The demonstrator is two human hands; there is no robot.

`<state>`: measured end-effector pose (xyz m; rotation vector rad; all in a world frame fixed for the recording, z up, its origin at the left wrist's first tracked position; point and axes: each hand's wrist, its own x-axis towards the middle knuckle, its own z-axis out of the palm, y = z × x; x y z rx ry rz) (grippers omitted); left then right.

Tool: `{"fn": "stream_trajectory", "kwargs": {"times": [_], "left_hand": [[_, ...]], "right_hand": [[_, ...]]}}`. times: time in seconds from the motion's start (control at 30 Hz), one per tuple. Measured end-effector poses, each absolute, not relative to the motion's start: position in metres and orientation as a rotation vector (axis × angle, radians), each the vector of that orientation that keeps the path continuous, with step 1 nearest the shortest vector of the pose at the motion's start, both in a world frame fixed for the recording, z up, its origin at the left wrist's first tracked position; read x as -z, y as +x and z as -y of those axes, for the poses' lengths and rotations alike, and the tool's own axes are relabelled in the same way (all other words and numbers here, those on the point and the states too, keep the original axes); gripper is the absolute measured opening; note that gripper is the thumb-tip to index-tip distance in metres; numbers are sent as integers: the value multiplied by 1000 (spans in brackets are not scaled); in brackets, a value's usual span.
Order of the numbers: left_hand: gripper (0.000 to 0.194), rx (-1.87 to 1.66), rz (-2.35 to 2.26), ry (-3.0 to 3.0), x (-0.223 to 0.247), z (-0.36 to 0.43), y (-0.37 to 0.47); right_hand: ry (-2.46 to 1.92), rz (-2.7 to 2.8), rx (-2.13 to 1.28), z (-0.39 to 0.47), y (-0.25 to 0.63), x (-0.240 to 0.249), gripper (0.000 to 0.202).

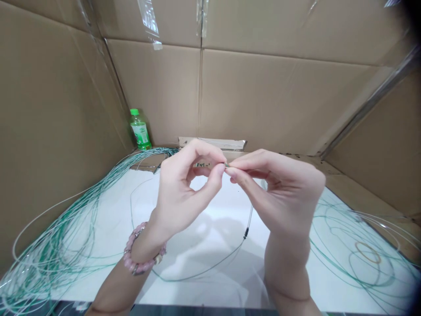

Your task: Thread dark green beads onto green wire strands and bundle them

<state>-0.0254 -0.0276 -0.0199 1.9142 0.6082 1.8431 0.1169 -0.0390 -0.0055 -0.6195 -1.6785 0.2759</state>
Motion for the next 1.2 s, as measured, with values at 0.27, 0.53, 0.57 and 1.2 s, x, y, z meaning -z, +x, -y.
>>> {"fn": "stream_trajectory", "kwargs": {"times": [0.27, 0.53, 0.57, 1.2], "left_hand": [[18, -2020, -618, 1823, 21, 25, -24], [5, -1840, -401, 1686, 22, 14, -25], [3, -1785, -374, 1666, 23, 13, -25], [6, -1758, -434, 1588, 26, 13, -25]], "right_hand": [[-613, 1684, -227, 38, 110, 8, 14], [-578, 1647, -172, 39, 109, 9, 18], [-566, 1638, -138, 39, 109, 9, 20], [-537, 1643, 58, 40, 107, 9, 24]]}}
